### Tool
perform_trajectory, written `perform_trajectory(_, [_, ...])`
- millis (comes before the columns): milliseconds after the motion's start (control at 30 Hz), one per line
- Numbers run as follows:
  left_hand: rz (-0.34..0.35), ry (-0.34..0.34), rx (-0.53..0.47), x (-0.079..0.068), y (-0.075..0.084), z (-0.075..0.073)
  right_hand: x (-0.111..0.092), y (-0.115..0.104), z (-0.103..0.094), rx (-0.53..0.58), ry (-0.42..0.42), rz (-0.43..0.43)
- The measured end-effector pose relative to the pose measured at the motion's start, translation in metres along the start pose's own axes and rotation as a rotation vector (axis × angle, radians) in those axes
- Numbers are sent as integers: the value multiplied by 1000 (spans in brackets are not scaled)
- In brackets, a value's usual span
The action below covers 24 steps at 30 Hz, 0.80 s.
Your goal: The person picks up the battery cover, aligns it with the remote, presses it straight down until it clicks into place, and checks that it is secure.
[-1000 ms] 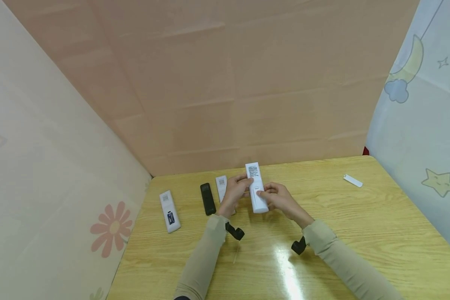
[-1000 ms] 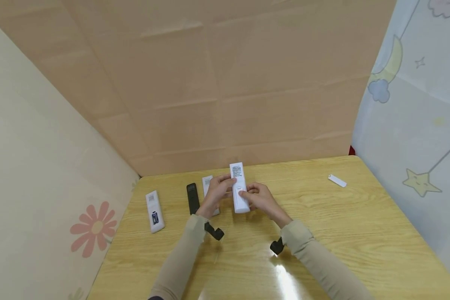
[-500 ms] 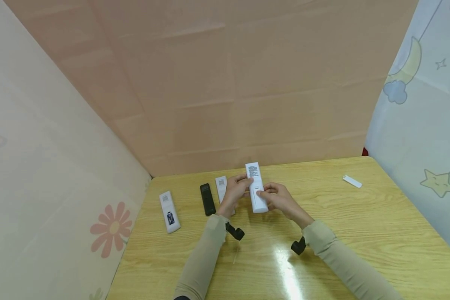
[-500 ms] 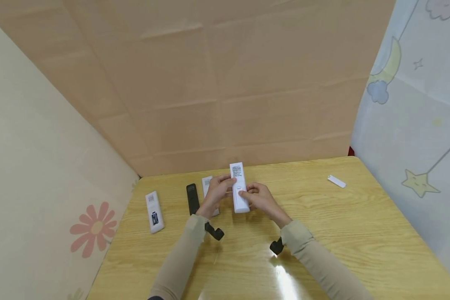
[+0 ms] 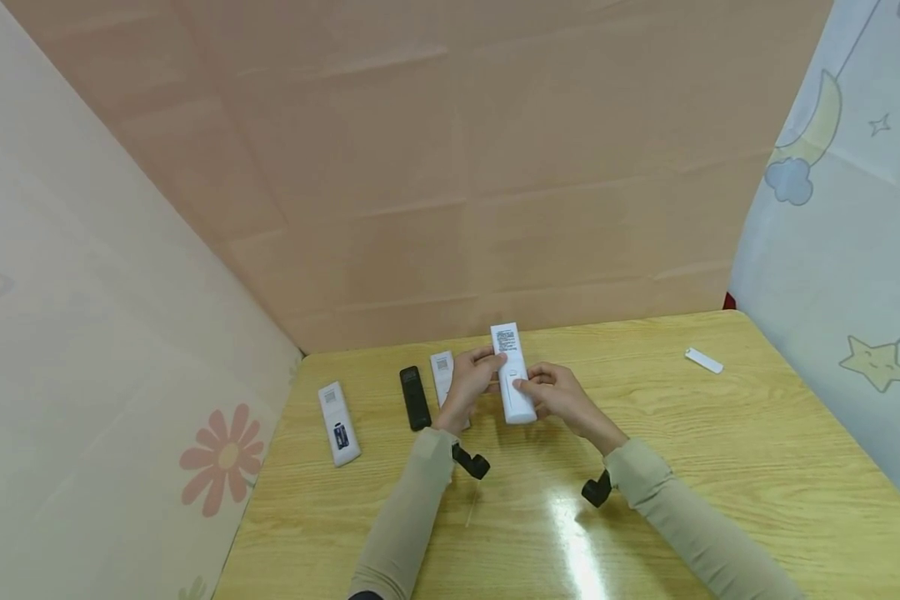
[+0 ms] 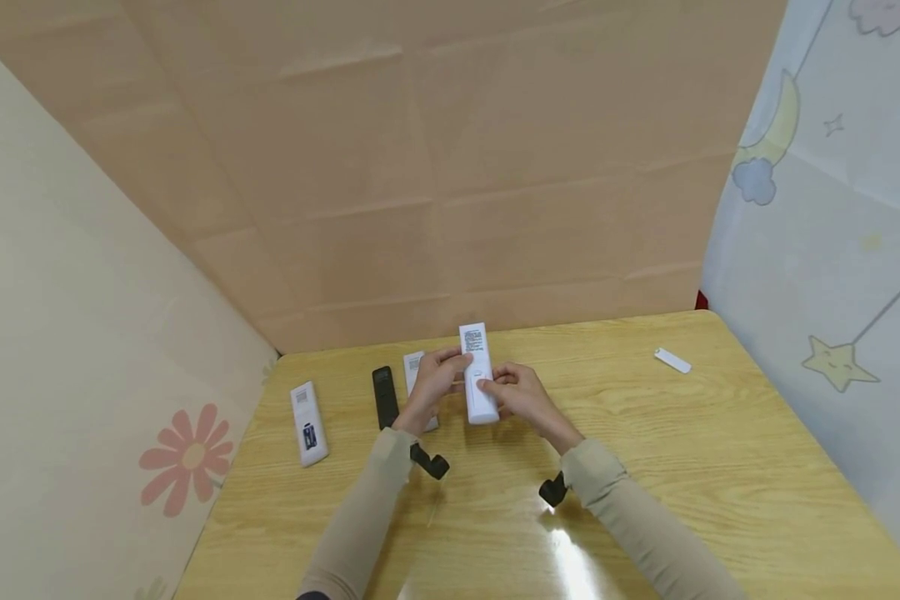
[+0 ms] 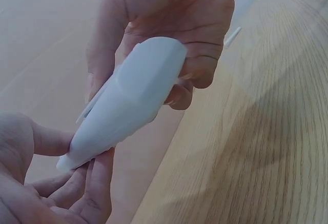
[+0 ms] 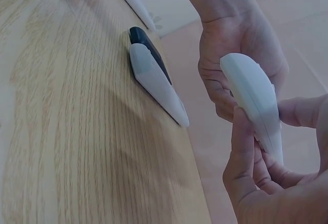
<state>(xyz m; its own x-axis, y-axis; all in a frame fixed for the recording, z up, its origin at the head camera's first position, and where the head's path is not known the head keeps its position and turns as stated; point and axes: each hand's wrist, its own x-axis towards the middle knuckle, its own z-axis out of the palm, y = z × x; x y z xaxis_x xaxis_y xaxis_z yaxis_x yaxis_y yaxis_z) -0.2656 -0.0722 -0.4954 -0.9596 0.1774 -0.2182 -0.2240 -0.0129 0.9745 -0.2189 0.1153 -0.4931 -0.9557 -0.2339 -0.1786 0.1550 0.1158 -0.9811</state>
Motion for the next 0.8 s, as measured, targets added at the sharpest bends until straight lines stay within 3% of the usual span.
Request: perform_trajectory(800, [26, -22, -10, 1, -6, -6, 4, 7, 2, -23, 2, -21])
